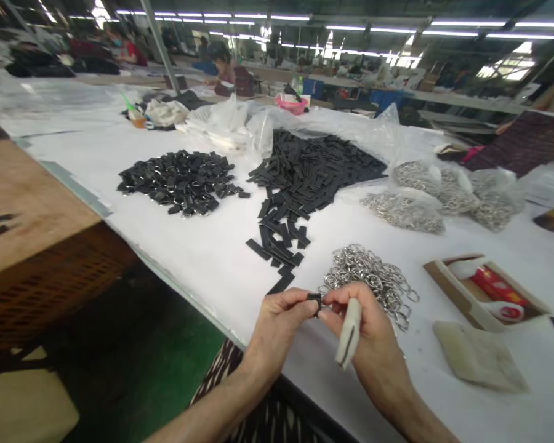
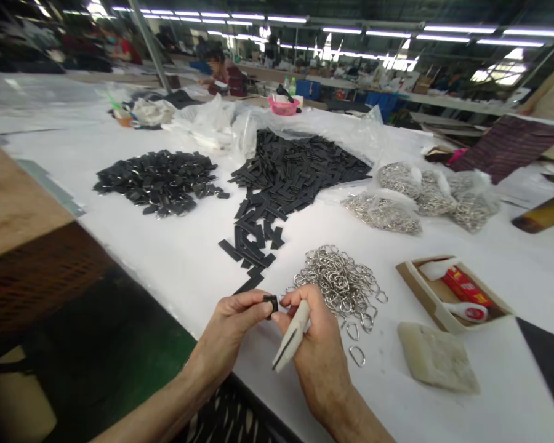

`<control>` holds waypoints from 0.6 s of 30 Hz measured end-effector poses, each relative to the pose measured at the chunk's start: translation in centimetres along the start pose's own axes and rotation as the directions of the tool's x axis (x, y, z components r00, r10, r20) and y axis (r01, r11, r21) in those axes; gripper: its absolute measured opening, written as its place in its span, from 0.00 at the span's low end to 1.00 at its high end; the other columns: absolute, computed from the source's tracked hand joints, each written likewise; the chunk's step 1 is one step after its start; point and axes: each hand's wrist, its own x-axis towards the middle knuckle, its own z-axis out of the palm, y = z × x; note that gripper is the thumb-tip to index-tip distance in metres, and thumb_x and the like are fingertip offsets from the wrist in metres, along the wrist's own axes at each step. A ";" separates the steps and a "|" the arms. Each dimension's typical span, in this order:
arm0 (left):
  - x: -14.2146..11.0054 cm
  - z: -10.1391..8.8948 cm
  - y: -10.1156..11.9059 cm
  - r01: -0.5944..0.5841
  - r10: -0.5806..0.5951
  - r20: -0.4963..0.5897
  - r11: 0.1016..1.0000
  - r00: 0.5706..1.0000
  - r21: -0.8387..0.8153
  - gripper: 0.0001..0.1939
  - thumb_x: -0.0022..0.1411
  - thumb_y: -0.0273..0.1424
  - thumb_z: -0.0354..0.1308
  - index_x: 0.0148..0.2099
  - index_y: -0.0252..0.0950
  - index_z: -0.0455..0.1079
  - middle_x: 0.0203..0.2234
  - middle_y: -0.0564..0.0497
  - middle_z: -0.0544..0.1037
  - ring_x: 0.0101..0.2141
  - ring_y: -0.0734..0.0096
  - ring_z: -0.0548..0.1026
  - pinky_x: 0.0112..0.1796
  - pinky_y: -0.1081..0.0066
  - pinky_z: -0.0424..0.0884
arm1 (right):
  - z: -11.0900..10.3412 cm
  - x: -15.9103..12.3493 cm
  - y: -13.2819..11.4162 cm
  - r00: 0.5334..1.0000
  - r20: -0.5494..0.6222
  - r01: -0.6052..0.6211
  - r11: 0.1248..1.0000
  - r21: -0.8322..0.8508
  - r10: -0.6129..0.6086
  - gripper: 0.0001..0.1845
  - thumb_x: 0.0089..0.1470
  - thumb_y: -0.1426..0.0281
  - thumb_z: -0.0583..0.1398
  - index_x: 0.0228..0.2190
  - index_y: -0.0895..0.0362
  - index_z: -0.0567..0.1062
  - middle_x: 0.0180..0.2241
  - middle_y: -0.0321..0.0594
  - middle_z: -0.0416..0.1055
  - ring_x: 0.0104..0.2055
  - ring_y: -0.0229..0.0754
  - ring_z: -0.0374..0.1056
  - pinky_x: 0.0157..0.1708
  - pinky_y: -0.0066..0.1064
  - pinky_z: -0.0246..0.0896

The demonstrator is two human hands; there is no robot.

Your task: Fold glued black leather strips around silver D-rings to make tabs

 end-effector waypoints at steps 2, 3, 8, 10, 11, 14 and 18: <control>-0.5 -0.4 -0.6 0.008 -0.009 -0.020 1.000 1.000 -0.022 0.05 0.51 0.29 0.62 0.26 0.33 0.75 0.20 0.54 0.75 0.24 0.77 0.69 0.30 0.77 0.63 | 0.6 -0.5 0.1 1.000 0.005 0.020 1.000 0.008 -0.020 0.06 0.51 0.67 0.60 0.32 0.52 0.67 0.28 0.32 0.67 0.29 0.37 0.63 0.27 0.28 0.58; -0.7 -0.6 -0.8 0.011 -0.012 -0.024 1.000 1.000 -0.029 0.05 0.51 0.29 0.62 0.26 0.33 0.75 0.19 0.54 0.75 0.23 0.78 0.68 0.29 0.77 0.63 | 0.8 -0.8 0.1 1.000 0.006 0.026 1.000 0.011 -0.026 0.06 0.51 0.67 0.60 0.31 0.53 0.66 0.28 0.31 0.67 0.28 0.37 0.62 0.27 0.27 0.58; -1.2 -1.2 -1.9 0.060 -0.057 0.038 0.994 0.998 -0.090 0.06 0.51 0.30 0.62 0.25 0.33 0.74 0.16 0.55 0.72 0.18 0.77 0.68 0.25 0.75 0.64 | 1.2 -1.9 -0.6 1.000 0.008 0.013 1.000 0.012 -0.014 0.05 0.51 0.69 0.59 0.28 0.53 0.65 0.24 0.30 0.66 0.25 0.34 0.61 0.24 0.25 0.57; -1.5 -1.4 -2.0 0.074 -0.067 0.076 0.993 0.995 -0.092 0.06 0.51 0.30 0.61 0.24 0.33 0.73 0.16 0.54 0.72 0.17 0.76 0.68 0.25 0.74 0.65 | 1.2 -2.3 -0.9 1.000 0.001 0.004 1.000 0.011 -0.004 0.06 0.51 0.70 0.59 0.27 0.53 0.64 0.23 0.29 0.65 0.23 0.34 0.61 0.23 0.24 0.57; -1.6 -1.4 -2.0 0.075 -0.068 0.090 0.994 0.994 -0.084 0.07 0.51 0.29 0.61 0.24 0.32 0.73 0.16 0.54 0.72 0.17 0.76 0.69 0.25 0.74 0.66 | 1.2 -2.5 -0.9 1.000 -0.001 -0.002 1.000 0.011 0.002 0.06 0.50 0.71 0.59 0.26 0.54 0.64 0.22 0.28 0.65 0.23 0.33 0.61 0.23 0.24 0.56; -2.0 -1.5 -2.0 0.073 -0.065 0.116 0.995 0.991 -0.061 0.08 0.52 0.29 0.60 0.24 0.31 0.72 0.17 0.53 0.73 0.18 0.76 0.69 0.26 0.74 0.66 | 1.2 -3.0 -1.0 1.000 -0.009 -0.027 1.000 0.010 0.027 0.07 0.50 0.71 0.59 0.26 0.54 0.63 0.22 0.28 0.65 0.22 0.33 0.62 0.22 0.24 0.56; -2.6 -1.7 -2.1 0.063 -0.056 0.131 0.997 0.990 -0.052 0.07 0.53 0.29 0.60 0.25 0.32 0.72 0.17 0.53 0.73 0.19 0.77 0.70 0.26 0.74 0.65 | 1.5 -3.5 -1.2 0.998 -0.043 -0.036 0.999 0.008 0.036 0.07 0.49 0.70 0.59 0.26 0.54 0.63 0.23 0.29 0.67 0.23 0.34 0.63 0.23 0.25 0.58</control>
